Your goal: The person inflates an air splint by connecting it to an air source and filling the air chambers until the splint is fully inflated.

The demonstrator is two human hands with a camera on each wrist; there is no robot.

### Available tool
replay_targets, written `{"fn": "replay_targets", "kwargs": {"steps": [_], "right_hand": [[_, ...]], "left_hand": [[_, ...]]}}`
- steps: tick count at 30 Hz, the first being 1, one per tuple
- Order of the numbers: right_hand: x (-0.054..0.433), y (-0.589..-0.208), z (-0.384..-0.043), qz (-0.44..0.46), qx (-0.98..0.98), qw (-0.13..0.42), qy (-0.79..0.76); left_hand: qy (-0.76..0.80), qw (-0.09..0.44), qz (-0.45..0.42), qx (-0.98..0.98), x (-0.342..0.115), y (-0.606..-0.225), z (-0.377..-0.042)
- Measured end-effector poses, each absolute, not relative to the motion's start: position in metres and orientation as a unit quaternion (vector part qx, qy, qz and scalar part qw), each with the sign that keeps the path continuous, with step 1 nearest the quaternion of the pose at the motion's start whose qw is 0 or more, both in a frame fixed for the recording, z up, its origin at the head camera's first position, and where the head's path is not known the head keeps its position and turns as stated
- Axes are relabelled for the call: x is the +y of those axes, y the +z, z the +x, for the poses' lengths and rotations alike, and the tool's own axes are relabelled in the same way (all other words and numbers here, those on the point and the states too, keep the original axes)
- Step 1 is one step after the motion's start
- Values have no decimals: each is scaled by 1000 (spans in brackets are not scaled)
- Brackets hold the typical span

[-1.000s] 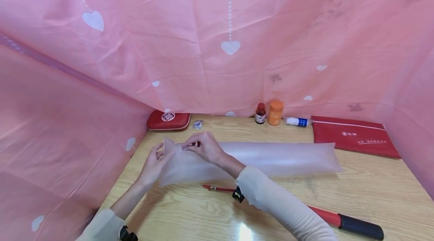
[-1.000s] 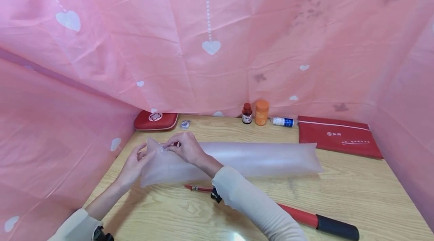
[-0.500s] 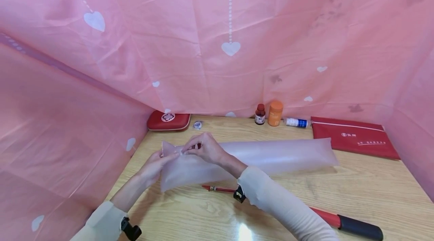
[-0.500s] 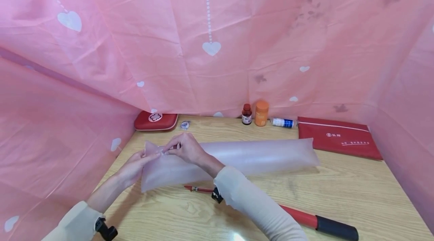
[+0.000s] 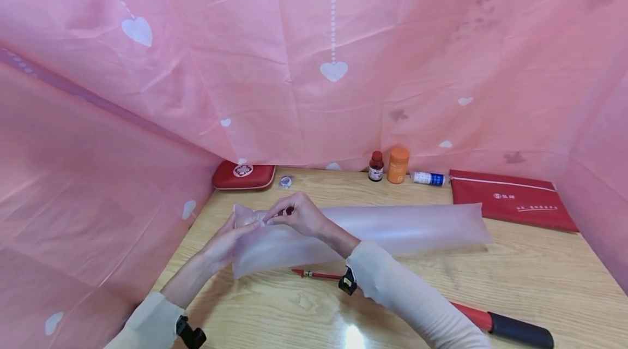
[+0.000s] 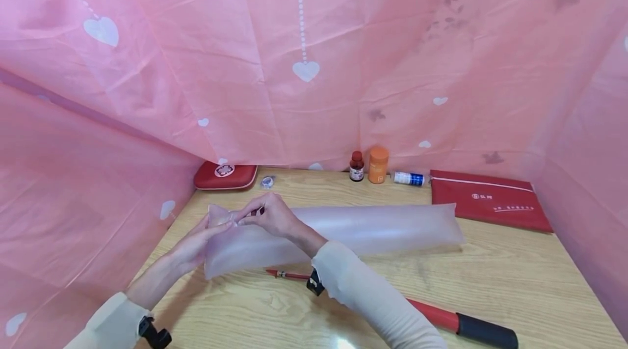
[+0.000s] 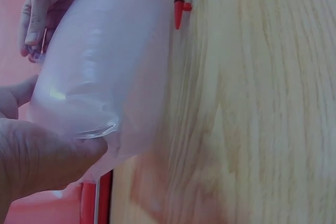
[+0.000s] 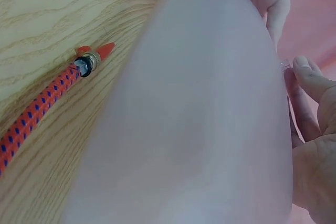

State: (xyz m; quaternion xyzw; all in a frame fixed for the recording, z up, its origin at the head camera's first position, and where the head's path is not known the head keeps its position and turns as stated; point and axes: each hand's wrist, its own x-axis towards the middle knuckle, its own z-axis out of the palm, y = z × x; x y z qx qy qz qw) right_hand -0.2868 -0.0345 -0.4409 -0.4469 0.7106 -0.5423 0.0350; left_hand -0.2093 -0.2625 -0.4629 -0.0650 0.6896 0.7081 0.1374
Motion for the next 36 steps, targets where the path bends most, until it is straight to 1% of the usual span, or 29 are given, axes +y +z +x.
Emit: {"fn": "replay_targets", "kwargs": {"steps": [6,10,16,24,31,36], "right_hand": [[-35,-439,-283,-434,727,38,-531],[-36,-438,-283,-423,745,41,-514],[-34,-440,-286,-399,760,64,-509],[-33,-443,-288,-381,747,88,-537],[-31,-444,-289,-366,730,120,-565],[-32,-443,-289,-369,731,122,-562]], "left_hand": [[714,107,-49,691,-262,-467,-212],[715,100,-48,691,-262,-466,-211],[708,92,-50,699,-257,-464,-210],[672,49,-64,736,-246,-463,-212],[660,49,-63,747,-244,-459,-210],[658,43,-53,750,-243,-458,-209]]}}
